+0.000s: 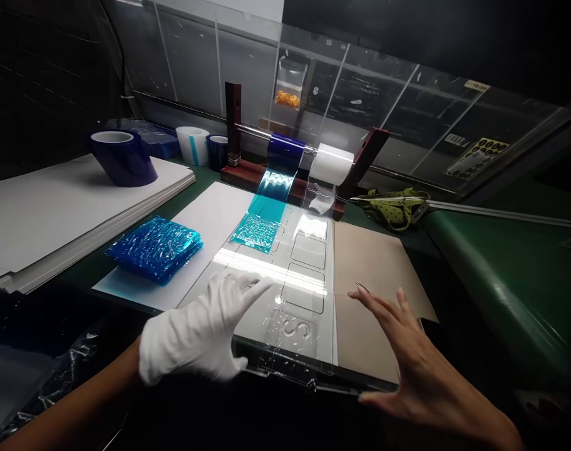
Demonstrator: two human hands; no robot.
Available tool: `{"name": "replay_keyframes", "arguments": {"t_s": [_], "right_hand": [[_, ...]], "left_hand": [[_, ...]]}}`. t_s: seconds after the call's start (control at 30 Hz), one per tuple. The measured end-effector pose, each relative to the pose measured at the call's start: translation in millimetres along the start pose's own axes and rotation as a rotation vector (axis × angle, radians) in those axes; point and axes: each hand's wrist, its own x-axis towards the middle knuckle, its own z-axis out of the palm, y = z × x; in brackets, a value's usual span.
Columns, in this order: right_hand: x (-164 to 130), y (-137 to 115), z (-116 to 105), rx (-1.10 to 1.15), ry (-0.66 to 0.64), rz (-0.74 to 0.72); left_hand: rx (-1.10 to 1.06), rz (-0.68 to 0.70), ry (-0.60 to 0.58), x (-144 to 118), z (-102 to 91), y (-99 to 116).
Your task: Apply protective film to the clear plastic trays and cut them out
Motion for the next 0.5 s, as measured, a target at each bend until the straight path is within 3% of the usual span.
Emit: {"name": "replay_keyframes", "arguments": {"t_s": [0.13,0.17,0.23,0.3,0.33,0.4,0.5], "right_hand": [[-20.3,19.7,-0.8,0.244,-0.104,-0.036],[-21.3,26.0,0.6,0.293,-0.094,-0.021],[-15.6,43.0,6.8,0.351,-0.009,0.053],[-1.1,67.8,17.9,0.351,0.124,0.168],[8.2,83.0,25.0,0.331,0.184,0.236],[28.3,116.8,40.8,0.263,0.24,0.383],[56.9,166.3,65.5,0.223,0.2,0.517]], "left_hand": [[-0.276,-0.022,-0.229,-11.1,0.9,-1.7],[-0.277,-0.027,-0.199,-11.1,6.7,-1.6],[-0.193,-0.089,0.006,-7.8,24.8,-2.0],[-0.146,-0.23,0.216,-3.2,46.1,-3.0],[-0.184,-0.284,0.264,-1.5,55.7,-3.3],[-0.333,-0.332,0.28,-0.9,70.8,-3.1],[-0.608,-0.37,0.287,-3.3,89.2,-2.7]]}}
